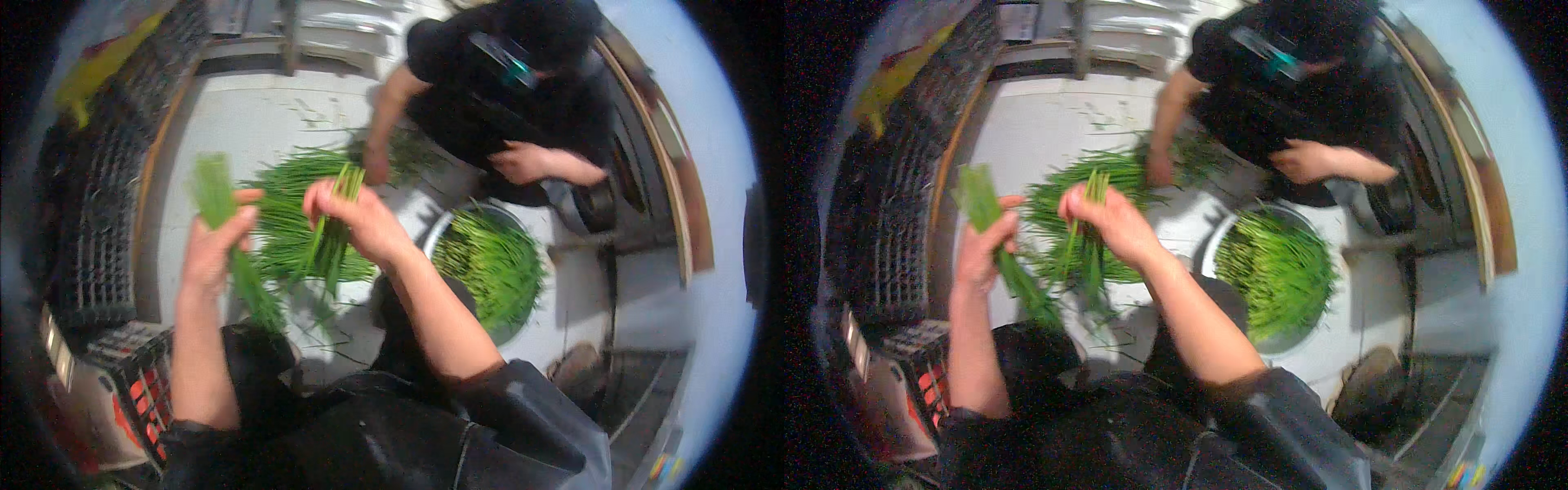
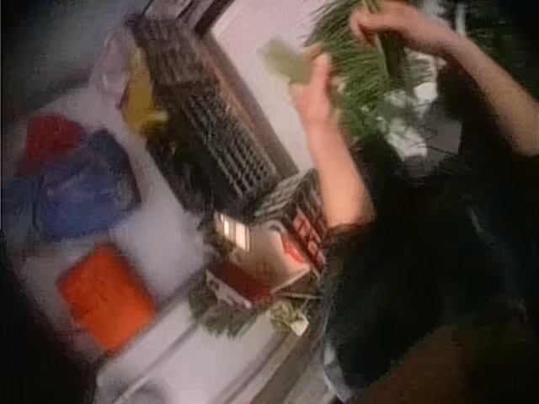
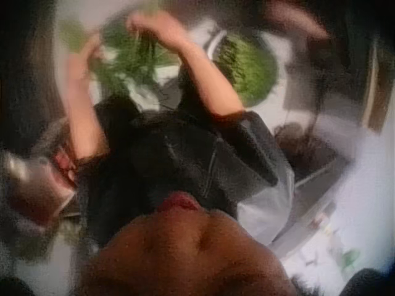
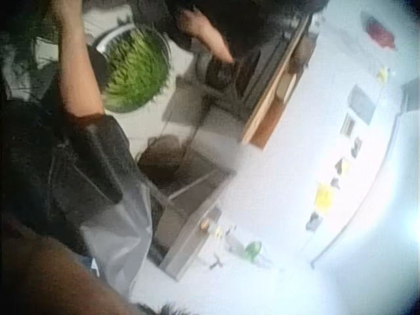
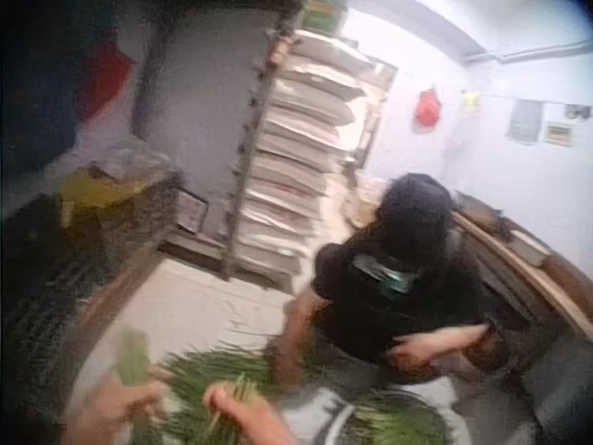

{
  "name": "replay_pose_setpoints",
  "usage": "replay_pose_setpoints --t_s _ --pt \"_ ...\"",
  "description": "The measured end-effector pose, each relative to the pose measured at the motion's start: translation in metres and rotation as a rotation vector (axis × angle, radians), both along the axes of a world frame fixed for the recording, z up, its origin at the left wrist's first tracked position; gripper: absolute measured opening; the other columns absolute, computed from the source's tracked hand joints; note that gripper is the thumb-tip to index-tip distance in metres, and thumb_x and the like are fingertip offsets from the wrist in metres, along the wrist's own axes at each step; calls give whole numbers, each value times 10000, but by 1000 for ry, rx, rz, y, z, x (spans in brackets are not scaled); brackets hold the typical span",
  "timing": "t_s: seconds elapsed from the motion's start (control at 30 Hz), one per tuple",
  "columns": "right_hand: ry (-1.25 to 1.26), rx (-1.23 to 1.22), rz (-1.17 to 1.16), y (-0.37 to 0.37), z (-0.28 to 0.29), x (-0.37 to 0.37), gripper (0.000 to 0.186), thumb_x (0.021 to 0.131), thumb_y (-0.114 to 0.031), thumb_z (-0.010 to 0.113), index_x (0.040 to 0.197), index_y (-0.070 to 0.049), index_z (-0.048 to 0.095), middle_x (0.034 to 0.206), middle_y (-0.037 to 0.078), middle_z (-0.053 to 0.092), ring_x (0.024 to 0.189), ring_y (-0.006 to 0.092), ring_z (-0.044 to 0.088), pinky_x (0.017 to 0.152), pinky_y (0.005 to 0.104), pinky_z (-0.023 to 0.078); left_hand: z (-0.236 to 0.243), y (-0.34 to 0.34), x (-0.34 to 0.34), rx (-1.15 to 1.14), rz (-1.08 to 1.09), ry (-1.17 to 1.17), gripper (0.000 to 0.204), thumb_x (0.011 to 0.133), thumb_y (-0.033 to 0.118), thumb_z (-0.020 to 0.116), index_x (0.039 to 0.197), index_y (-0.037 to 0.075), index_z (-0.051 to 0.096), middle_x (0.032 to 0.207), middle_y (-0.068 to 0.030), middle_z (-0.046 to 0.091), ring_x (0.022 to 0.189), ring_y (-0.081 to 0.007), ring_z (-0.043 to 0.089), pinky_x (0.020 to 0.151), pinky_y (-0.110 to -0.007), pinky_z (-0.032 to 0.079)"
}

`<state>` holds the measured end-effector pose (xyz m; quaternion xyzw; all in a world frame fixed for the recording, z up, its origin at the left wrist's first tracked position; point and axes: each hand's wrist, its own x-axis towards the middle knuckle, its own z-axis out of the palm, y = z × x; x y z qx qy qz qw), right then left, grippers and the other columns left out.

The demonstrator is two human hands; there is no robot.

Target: The person sorts green vegetables by hand, separating stems and placing them into a metal bowl. Another person nearby also sorts vegetables into a separate bowl.

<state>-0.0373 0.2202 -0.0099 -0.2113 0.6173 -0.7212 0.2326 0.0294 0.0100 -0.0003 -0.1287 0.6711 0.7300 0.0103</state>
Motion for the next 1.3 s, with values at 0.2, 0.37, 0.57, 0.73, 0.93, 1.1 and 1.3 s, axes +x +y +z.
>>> replay_pose_setpoints --t_s 0.2,0.37,0.57,0.73,0.93,1.1,1.3 --pt "105 -351 -804 171 41 -18 222 870 -227 586 921 -11 589 726 82 611 650 185 602 633 321 516 -17 -11 -9 116 144 -58 291 825 228 664 1016 24 586 708 10 491 577 -72 461 526 -214 379" --pt "425 152 -1175 311 65 29 161 900 -208 566 926 -50 578 763 23 577 673 114 570 632 259 481 -33 -15 -15 170 140 -69 280 828 221 664 1014 33 571 711 7 485 579 -77 470 525 -219 384" --pt "859 1405 -907 390 -4 56 198 704 2 571 891 -55 542 801 155 587 775 365 567 686 424 465 -50 -18 -17 192 160 -147 276 841 257 655 1010 58 568 711 31 485 588 -74 482 543 -218 400" --pt "630 1641 -272 397 -140 98 139 698 -41 544 824 -49 486 769 175 575 743 357 585 652 439 493 -63 -26 -13 315 147 -171 297 826 300 670 1007 85 572 745 25 513 678 -106 506 645 -273 437" --pt "453 1598 246 368 -227 179 171 746 -139 518 887 -46 545 862 146 590 955 357 526 786 475 430 -77 -26 -8 334 150 -199 335 824 268 669 1068 59 572 796 -17 585 759 -160 561 738 -311 425" --pt "305 1666 117 330 -184 143 336 681 -105 645 974 11 529 983 191 575 946 384 531 819 434 455 -68 -20 -10 579 43 -142 347 836 220 634 1135 83 525 852 -25 569 838 -208 576 790 -484 493" --pt "673 960 -560 215 -32 46 317 742 -105 690 971 -9 493 850 130 533 837 279 530 755 355 456 -38 -7 -3 785 8 -54 326 835 123 623 1131 26 530 883 -81 602 792 -220 605 722 -437 531"
